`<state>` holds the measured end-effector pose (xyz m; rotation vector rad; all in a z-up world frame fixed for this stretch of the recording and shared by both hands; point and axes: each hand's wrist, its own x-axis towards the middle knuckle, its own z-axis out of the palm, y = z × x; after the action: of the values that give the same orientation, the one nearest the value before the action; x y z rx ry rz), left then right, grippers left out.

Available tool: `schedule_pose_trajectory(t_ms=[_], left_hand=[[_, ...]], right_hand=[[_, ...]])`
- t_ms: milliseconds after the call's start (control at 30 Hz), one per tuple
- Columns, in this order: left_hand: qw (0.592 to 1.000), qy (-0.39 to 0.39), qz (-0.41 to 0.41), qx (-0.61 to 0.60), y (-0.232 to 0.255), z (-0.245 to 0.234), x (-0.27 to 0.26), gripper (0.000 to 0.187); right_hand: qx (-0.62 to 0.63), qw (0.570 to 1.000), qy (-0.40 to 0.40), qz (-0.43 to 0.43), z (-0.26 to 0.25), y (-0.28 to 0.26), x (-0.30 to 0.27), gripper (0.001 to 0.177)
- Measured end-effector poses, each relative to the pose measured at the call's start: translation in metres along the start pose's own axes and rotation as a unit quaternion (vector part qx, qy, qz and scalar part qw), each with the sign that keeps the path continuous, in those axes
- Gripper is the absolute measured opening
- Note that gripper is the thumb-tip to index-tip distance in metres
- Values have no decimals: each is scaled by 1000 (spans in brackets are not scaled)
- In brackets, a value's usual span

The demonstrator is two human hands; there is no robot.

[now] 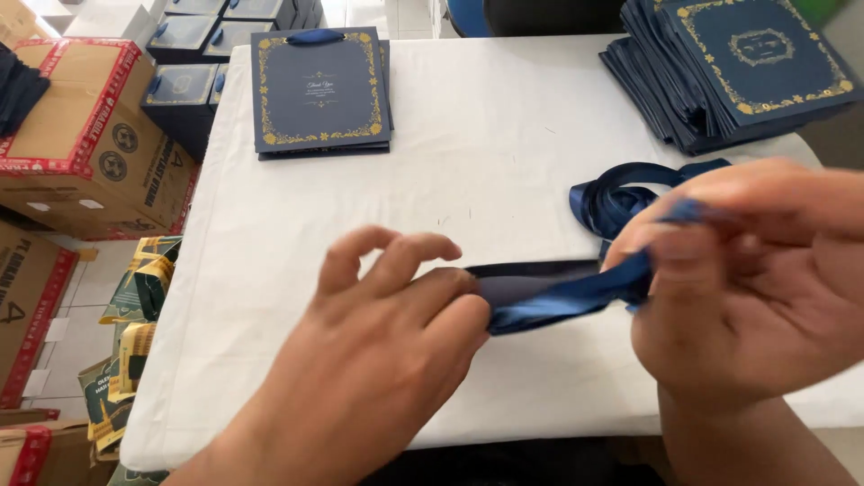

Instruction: Threading and tying decorative blue ribbons onto blue envelopes or gift bags.

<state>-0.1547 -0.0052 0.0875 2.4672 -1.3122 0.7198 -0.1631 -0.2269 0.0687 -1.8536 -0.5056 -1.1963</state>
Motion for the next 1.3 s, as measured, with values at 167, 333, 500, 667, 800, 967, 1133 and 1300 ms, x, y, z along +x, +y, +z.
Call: schedule_pose_trajectory(t_ms=[167,333,500,667,800,967,1133,1300], left_hand=[[998,-55,-13,-11,18,4,-17,11],[996,-67,-20,-55,19,3,-22,18],[992,-57,-1,-114,9,8,-15,7],[999,-23,21,-41,-4,22,-7,34],[999,-12,38,-20,-11,33,-8,27],[998,-16,43,-36,-21,30,-7,32],[997,16,65,-43,-31,32,-7,24],[989,67,106,-80,-42,33,-3,14]], right_hand=[[5,972,-234,0,-9,-14,23,10],[-32,859,-510,13,-19,-4,28,36],[-298,650,-664,222,-15,-15,41,55],[-359,665,-631,177,-17,-3,31,55],[-310,751,-575,97,-26,12,20,48],[-200,871,-384,-234,-36,17,20,43],[-234,866,-367,-245,-42,35,10,59],[-143,867,-406,-252,-42,44,2,76]])
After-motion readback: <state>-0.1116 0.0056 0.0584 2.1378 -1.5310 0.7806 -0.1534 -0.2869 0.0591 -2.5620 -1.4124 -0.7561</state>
